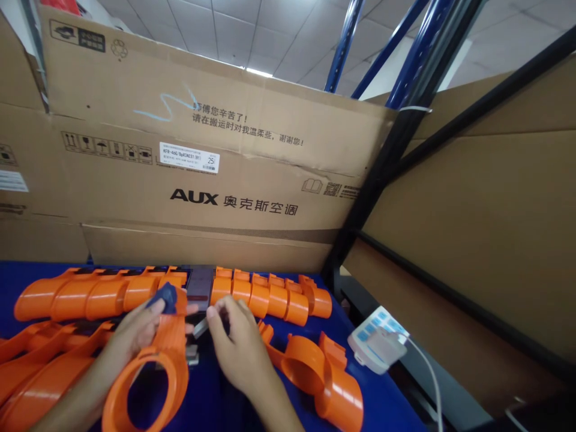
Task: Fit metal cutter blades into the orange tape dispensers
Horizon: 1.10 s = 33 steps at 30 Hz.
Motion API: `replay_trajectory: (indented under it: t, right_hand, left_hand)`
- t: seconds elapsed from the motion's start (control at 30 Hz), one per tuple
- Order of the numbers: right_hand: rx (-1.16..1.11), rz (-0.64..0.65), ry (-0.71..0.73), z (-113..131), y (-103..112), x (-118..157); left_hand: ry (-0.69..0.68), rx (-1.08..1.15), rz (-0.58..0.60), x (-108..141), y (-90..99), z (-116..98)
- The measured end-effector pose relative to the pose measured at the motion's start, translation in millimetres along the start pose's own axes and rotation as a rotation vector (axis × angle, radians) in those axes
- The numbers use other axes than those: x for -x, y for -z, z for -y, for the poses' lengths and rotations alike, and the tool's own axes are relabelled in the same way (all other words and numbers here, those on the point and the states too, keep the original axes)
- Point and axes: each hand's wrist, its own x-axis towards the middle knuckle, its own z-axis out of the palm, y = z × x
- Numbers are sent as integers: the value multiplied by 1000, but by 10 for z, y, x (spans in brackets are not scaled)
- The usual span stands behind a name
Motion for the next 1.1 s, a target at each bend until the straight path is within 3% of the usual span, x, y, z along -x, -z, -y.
replay_trajectory:
  t: [0.07, 0.17, 0.3, 0.57, 0.7, 0.83, 1.03, 1.1]
  right_hand:
    - [254, 37, 25, -12, 46, 13]
    - [440, 151, 65, -7, 83, 50]
    - [517, 261, 53, 20, 104, 86]
    - [554, 291, 91, -38, 97, 92]
    - [505, 240, 128, -91, 39, 61]
    - [462, 172, 78, -145, 40, 24]
    - [340, -6, 27, -148, 115, -50]
    - [265, -104, 41, -122, 129, -71]
  left_hand:
    - [-11, 49, -24, 7, 2, -53]
    - [-6, 75, -18, 6, -8, -71]
    - [-5, 72, -17, -5, -15, -18]
    - [-109, 14, -52, -1, -42, 18]
    - [-114, 30, -65, -43, 12, 88]
    - [-93, 51, -87, -88, 72, 153]
    - [10, 55, 119, -47, 39, 146]
    - [33, 31, 127, -1, 11, 121]
